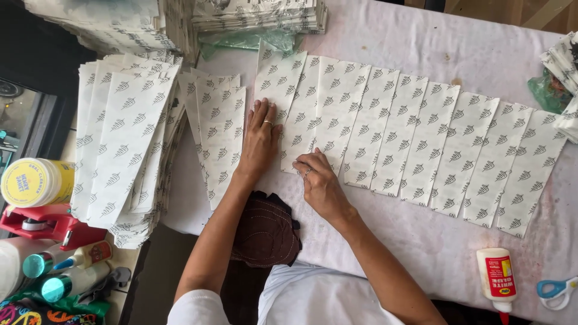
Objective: Arranging printed paper sheets in an overlapping row and applying glue to the edges using a squeeze bottle.
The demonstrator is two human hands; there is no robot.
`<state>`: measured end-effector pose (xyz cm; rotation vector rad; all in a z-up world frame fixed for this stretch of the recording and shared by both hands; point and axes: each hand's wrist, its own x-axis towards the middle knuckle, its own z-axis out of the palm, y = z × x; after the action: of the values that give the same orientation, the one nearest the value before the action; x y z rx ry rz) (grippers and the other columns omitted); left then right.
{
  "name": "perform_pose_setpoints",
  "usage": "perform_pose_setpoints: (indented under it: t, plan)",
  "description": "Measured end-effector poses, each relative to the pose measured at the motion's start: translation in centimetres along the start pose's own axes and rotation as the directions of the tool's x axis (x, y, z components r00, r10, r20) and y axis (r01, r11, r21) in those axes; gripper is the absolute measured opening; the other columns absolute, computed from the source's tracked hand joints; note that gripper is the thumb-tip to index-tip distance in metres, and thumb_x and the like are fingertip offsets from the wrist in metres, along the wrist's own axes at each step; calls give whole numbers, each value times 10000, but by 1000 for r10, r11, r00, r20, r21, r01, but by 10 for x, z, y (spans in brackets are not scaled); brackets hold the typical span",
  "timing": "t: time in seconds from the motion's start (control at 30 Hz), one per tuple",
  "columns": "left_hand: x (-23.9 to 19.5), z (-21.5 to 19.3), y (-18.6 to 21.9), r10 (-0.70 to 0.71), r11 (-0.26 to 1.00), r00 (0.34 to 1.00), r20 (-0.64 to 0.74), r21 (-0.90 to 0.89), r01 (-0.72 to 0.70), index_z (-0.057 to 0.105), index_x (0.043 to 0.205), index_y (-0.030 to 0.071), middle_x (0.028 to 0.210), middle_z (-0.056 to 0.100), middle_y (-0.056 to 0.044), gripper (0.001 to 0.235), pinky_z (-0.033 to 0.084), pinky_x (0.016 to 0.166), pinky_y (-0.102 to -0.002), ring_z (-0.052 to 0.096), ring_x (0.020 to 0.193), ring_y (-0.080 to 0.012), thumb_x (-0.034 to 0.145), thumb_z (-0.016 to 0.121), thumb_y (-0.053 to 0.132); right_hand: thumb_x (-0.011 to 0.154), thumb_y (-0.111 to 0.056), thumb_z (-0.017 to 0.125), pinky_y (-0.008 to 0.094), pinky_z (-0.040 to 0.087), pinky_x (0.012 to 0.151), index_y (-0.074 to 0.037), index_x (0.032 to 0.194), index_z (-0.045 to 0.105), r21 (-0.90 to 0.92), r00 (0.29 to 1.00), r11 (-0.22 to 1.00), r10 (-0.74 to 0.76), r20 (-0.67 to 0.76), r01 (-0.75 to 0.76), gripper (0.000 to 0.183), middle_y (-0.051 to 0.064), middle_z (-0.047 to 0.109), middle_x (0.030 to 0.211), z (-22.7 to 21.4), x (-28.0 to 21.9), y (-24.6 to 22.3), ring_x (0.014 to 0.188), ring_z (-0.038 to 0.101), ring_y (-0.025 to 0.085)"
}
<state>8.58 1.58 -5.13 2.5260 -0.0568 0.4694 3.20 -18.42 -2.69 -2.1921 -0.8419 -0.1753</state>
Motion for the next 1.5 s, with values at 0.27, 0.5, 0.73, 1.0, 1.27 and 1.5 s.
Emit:
perform_pose_setpoints:
  t: [0.27, 0.5, 0.73, 1.0, 1.27, 1.5]
  plan:
    - [-45, -87, -1, 56, 985, 998, -39, -161, -61, 781, 939, 139, 975, 752, 26, 92, 593, 901, -315, 740, 1009, -180, 889, 772, 62, 901, 92, 616, 516, 421, 1162, 55, 1109, 724, 89, 999, 996, 19, 37, -22, 238, 181, 657, 1185, 11, 18, -38, 1169, 634, 345]
    - [-69, -129, 21, 197, 980, 949, 245, -41, -193, 758, 1157, 48, 1243, 718, -168, 312, 453, 1100, -497, 577, 1306, -352, 845, 766, 51, 860, -72, 791, 515, 455, 1136, 52, 1129, 703, 42, 989, 997, -63, 132, 58, 309, 202, 680, 1216, 12, 39, -72, 1162, 673, 349]
    - [-71, -111, 21, 198, 980, 950, 243, -41, -194, 711, 1256, 47, 1342, 672, -144, 345, 392, 1159, -472, 551, 1340, -338, 914, 715, 94, 931, -258, 750, 472, 415, 1175, 39, 1176, 695, -36, 991, 999, -25, 130, 30, 390, 174, 655, 1326, 18, 36, -35, 1256, 628, 322]
    - [-77, -89, 18, 173, 981, 963, 206, 53, -188, 629, 1382, 78, 1465, 567, -172, 402, 379, 1147, -540, 478, 1391, -380, 995, 637, 186, 953, -251, 732, 506, 343, 1214, 26, 1228, 699, -223, 1000, 975, 10, 15, -7, 392, 188, 645, 1344, 3, 8, -18, 1338, 560, 355]
    - [-66, -82, 21, 180, 981, 980, 87, 61, -185, 681, 1286, 50, 1344, 653, -180, 342, 407, 1118, -523, 550, 1330, -368, 987, 654, 214, 924, -128, 734, 520, 385, 1186, 34, 1182, 714, -147, 999, 989, -20, 26, 24, 306, 210, 628, 1366, 7, 16, -38, 1323, 560, 386]
    - [-77, -116, 8, 251, 950, 964, 84, -214, -228, 788, 952, 14, 1043, 778, -137, 169, 529, 1020, -456, 700, 1129, -333, 789, 802, -27, 853, -90, 809, 436, 488, 1130, 7, 990, 749, -17, 993, 994, -112, 38, 112, 178, 118, 705, 1188, 41, 19, -39, 1206, 664, 286]
